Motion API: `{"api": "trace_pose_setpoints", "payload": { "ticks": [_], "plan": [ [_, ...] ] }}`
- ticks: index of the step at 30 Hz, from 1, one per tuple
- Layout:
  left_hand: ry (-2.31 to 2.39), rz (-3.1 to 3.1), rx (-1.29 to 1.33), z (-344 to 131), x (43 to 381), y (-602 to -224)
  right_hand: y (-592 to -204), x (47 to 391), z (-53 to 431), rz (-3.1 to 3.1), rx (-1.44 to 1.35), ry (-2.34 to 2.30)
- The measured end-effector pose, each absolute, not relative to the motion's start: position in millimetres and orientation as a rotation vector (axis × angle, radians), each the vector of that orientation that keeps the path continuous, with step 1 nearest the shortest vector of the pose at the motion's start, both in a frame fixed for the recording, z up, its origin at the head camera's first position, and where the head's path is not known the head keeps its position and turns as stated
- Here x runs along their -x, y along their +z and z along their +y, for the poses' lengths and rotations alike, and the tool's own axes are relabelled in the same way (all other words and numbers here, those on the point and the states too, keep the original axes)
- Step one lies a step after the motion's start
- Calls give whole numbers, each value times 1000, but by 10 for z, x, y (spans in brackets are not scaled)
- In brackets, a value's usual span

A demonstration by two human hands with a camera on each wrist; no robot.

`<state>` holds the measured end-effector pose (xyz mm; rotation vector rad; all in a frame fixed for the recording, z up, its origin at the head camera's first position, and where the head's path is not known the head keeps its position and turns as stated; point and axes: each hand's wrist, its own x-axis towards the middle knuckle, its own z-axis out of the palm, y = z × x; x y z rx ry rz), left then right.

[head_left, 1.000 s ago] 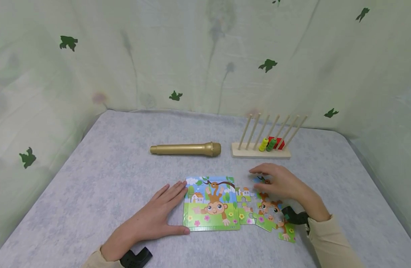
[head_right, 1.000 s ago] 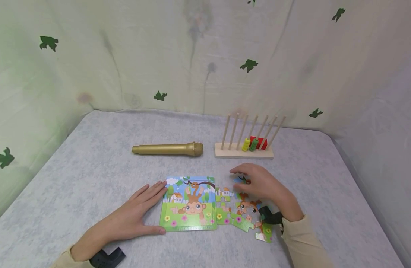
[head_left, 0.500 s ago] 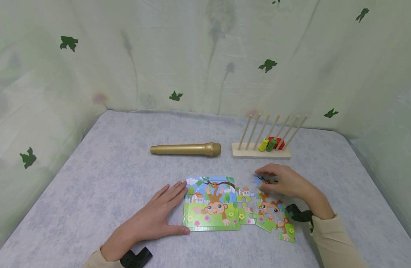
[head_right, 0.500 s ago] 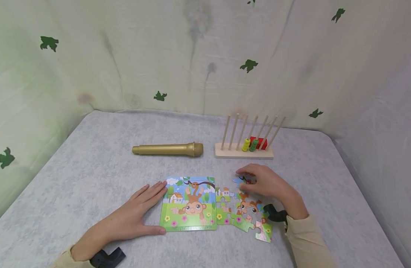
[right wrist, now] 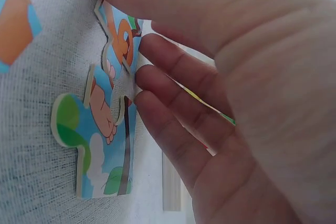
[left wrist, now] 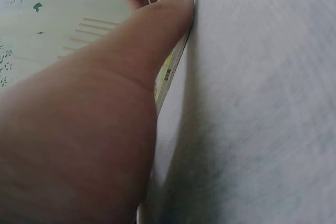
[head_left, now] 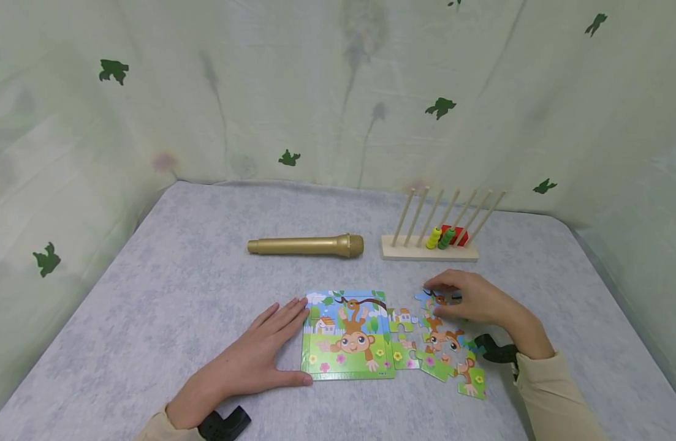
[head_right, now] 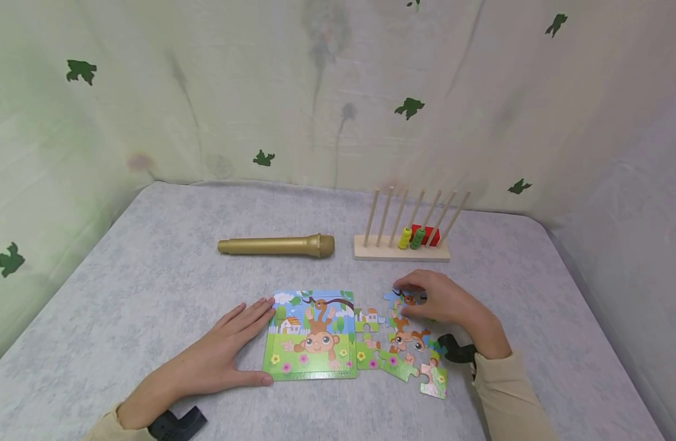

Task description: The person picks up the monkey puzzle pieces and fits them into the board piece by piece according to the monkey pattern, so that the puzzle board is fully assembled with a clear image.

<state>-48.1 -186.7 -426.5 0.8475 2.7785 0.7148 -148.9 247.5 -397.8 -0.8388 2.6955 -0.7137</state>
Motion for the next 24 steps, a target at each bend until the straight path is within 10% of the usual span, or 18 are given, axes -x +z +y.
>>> {"api": "trace_pose_setpoints", "payload": {
  "ticks": [24],
  "plan": [
    [698,2773,-831,-1862,490,-4267,-3981,1489,2466,2689,873,-688]
  ]
}}
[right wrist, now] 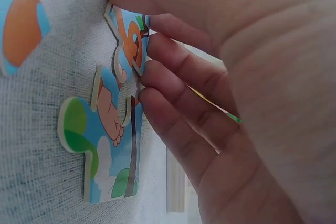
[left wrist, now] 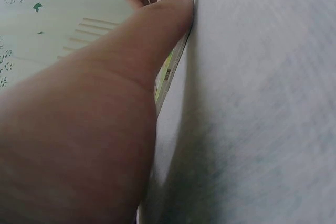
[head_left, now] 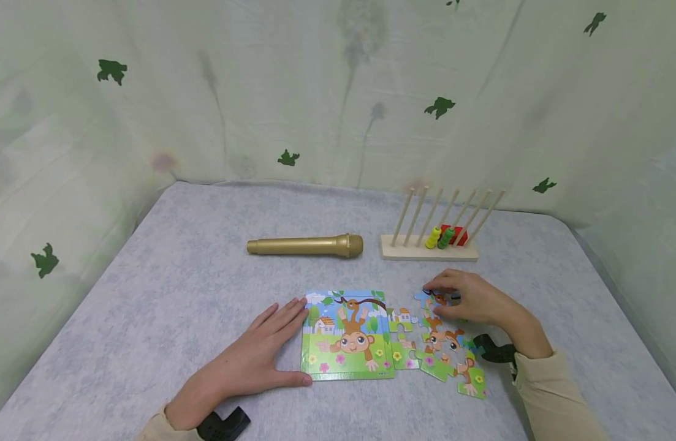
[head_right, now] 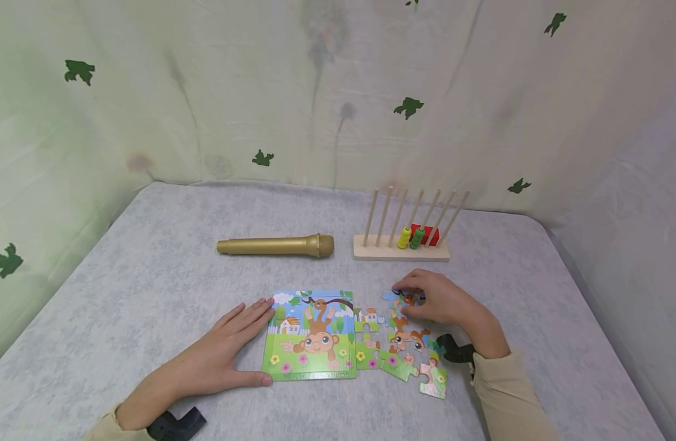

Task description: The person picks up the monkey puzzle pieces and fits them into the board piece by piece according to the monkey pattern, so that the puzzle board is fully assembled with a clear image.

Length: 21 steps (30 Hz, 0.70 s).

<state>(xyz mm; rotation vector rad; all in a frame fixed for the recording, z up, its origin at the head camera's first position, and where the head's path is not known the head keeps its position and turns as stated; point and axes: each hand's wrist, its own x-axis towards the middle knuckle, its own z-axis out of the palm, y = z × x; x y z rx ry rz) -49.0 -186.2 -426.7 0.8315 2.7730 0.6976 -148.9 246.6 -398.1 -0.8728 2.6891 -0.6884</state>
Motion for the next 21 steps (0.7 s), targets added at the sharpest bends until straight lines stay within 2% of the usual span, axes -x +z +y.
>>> {"api": "trace_pose_setpoints", "payload": {
  "ticks": [21],
  "plan": [
    [698,2763,-821,-1867,474,-4247,-4000,1508,2447,2722,860,-662]
  ]
}}
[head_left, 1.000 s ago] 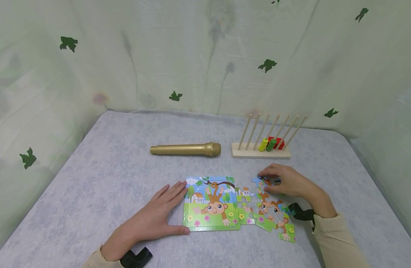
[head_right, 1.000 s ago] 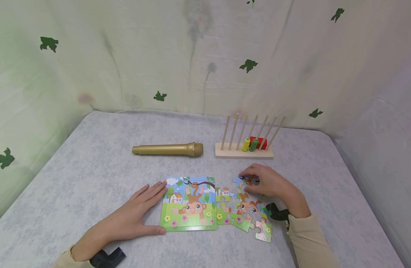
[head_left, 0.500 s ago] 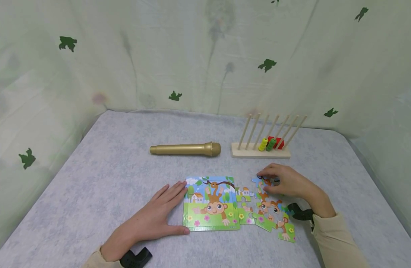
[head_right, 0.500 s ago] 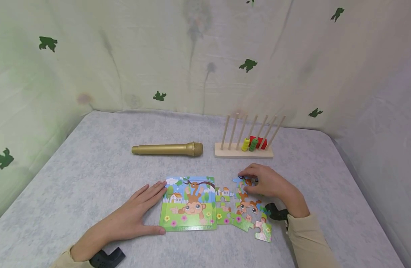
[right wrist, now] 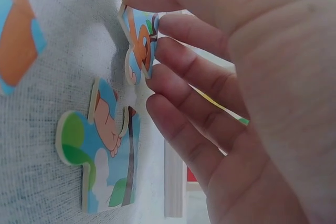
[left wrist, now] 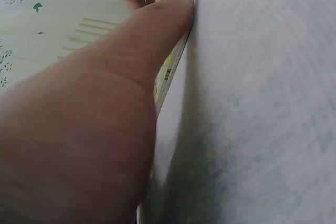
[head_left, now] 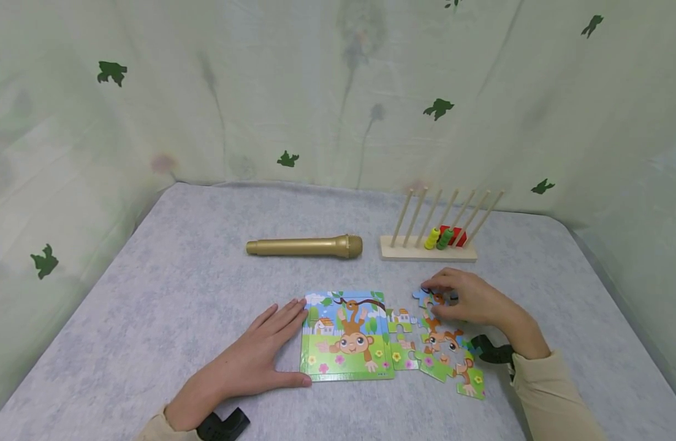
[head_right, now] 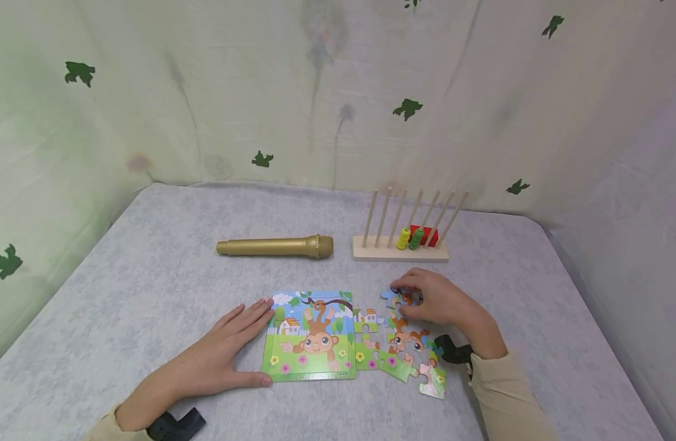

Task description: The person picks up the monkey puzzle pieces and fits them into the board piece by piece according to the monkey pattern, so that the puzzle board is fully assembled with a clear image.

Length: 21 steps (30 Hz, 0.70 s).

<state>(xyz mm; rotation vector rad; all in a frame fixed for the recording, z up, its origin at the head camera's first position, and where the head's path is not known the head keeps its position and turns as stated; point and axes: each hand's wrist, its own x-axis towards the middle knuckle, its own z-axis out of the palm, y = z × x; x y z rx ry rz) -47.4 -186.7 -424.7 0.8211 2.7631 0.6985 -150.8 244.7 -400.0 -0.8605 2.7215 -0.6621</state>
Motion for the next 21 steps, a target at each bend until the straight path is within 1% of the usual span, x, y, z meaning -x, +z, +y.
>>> {"api": "trace_pose_setpoints", "payload": {
  "ticks": [21],
  "plan": [
    [701,2766,-827,-1873,479,-4259,-3825,1498,2315,2756,908,-664]
  ]
}}
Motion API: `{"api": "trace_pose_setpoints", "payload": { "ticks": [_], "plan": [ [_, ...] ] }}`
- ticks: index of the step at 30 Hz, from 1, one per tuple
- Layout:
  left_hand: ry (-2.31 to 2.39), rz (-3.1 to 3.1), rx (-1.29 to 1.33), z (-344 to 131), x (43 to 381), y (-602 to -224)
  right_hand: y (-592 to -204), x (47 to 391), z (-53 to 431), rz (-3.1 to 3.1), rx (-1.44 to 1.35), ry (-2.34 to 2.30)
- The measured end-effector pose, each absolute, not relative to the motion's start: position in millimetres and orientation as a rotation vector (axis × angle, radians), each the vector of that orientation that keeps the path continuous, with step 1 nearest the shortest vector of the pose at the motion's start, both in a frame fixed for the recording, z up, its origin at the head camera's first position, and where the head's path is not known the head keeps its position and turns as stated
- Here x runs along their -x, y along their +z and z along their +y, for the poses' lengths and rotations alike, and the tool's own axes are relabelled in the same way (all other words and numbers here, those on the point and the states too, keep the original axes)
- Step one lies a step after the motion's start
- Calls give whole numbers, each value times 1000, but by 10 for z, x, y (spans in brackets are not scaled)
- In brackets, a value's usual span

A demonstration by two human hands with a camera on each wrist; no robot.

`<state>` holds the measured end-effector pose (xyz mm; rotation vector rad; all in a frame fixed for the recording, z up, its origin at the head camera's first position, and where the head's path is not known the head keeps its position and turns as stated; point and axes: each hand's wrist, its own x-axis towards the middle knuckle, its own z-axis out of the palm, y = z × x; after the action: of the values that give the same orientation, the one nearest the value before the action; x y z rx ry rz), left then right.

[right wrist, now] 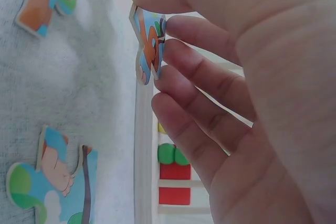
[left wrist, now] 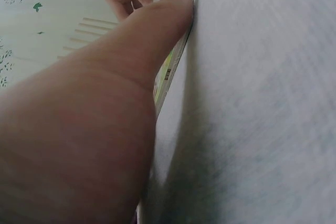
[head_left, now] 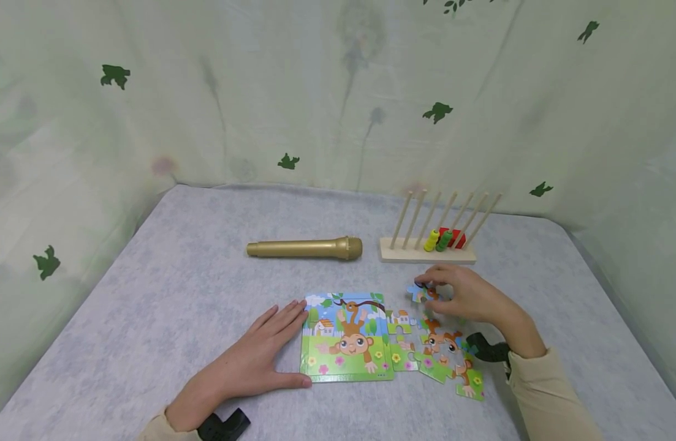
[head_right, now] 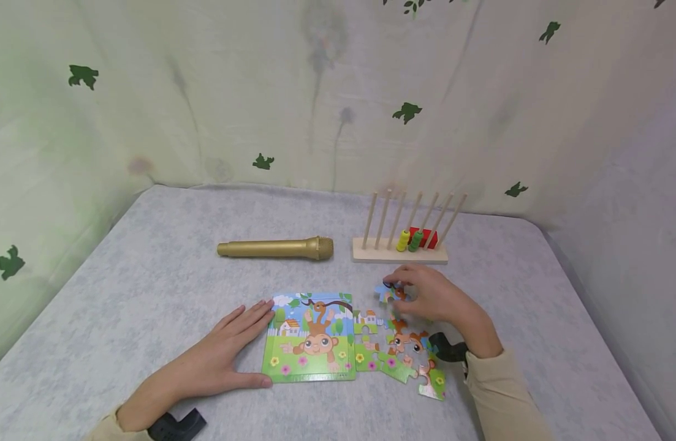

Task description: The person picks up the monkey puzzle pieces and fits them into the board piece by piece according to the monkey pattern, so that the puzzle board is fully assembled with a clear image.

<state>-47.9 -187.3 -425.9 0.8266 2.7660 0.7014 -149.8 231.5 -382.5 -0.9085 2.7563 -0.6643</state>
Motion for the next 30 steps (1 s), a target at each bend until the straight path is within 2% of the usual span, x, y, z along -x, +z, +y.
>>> {"api": "trace_pose_setpoints", "payload": {
  "ticks": [30],
  "plan": [
    [713,2759,-831,-1874,487,-4263,-3714,1533,1962,2756,1094,-686]
  ]
}}
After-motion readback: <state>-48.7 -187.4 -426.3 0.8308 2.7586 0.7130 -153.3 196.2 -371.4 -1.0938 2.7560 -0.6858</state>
